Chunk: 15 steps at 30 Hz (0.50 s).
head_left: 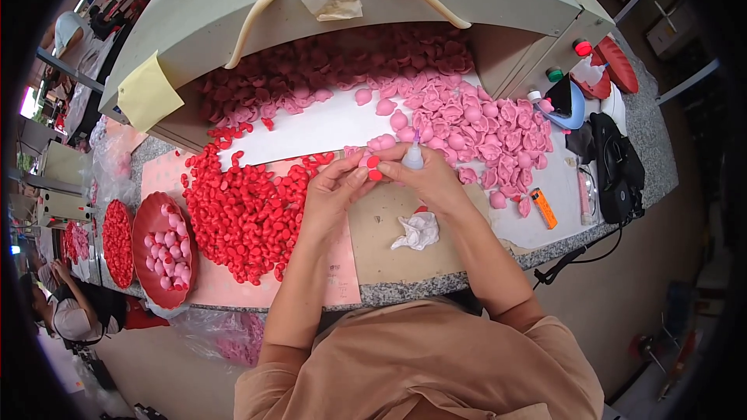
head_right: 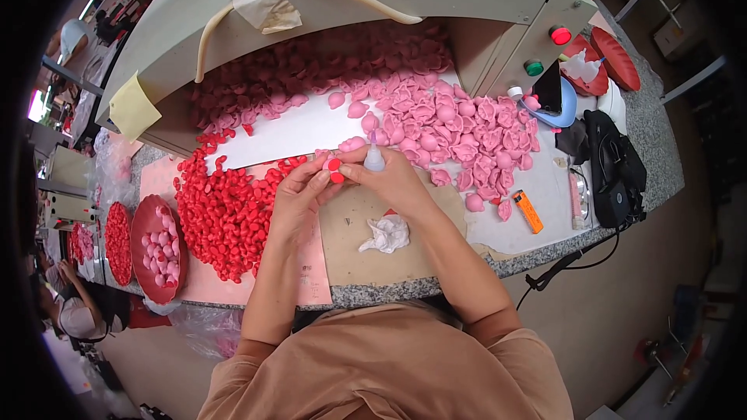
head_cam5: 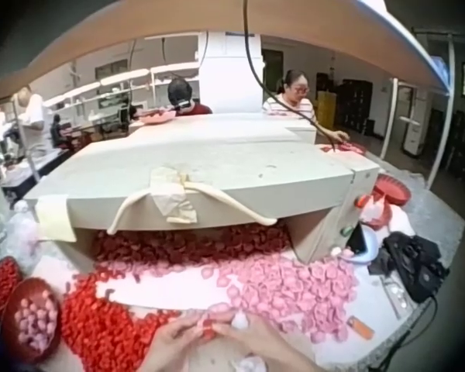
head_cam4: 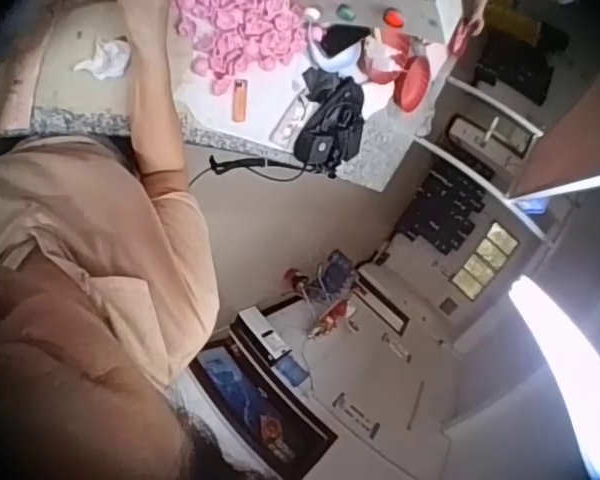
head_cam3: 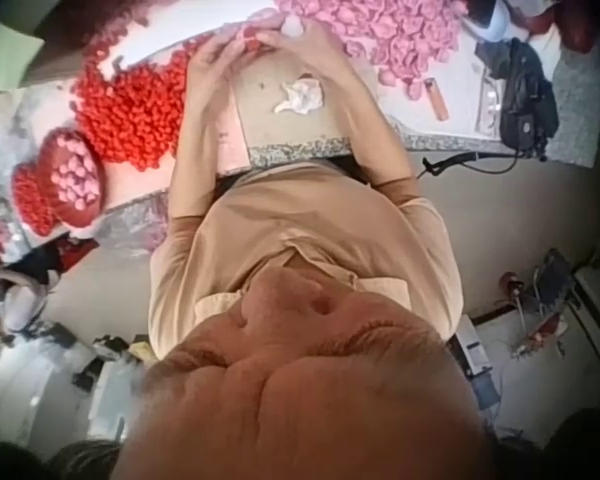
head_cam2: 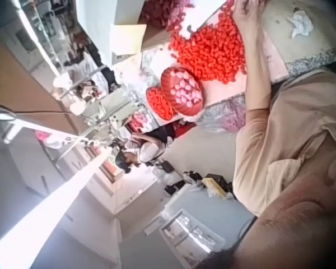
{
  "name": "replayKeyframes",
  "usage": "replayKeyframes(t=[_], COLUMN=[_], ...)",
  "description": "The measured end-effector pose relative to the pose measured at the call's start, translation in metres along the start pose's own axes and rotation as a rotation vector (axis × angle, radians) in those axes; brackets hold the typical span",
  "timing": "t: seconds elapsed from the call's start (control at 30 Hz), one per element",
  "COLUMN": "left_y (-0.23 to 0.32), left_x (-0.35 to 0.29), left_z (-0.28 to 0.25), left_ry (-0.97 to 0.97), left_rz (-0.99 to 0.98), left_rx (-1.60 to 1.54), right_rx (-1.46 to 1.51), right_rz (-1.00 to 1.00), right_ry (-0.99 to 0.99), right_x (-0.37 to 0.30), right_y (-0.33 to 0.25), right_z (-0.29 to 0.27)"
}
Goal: Assembling small pink and white plastic components, likely for a toy, at a factory workbench using a small applicator bottle.
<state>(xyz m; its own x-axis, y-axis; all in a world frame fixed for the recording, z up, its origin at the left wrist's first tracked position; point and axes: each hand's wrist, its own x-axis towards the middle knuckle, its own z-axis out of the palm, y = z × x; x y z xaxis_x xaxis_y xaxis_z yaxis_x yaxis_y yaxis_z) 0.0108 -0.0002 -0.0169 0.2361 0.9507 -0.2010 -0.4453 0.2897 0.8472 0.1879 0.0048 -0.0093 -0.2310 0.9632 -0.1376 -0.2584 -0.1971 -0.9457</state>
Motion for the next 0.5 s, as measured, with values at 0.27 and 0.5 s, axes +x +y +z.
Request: replayKeyframes(t=[0.27, 0.5], left_y=[-0.0003, -0.0008], left_x=[-0.0003, -0.0003], left_z=[0.0008, 0.0002], left_ry=[0.008, 0.005], left_rz=[0.009, 0.015], left_rx=[0.015, 0.006], right_rx=[-0.012, -0.008], right_rz=[-0.002, 0.007], right_ry=[0.002, 0.009], right_x=[-0.0006, -0.0004], right_y=[0.001, 0.0009], right_z=[-0.0004, 0.0004])
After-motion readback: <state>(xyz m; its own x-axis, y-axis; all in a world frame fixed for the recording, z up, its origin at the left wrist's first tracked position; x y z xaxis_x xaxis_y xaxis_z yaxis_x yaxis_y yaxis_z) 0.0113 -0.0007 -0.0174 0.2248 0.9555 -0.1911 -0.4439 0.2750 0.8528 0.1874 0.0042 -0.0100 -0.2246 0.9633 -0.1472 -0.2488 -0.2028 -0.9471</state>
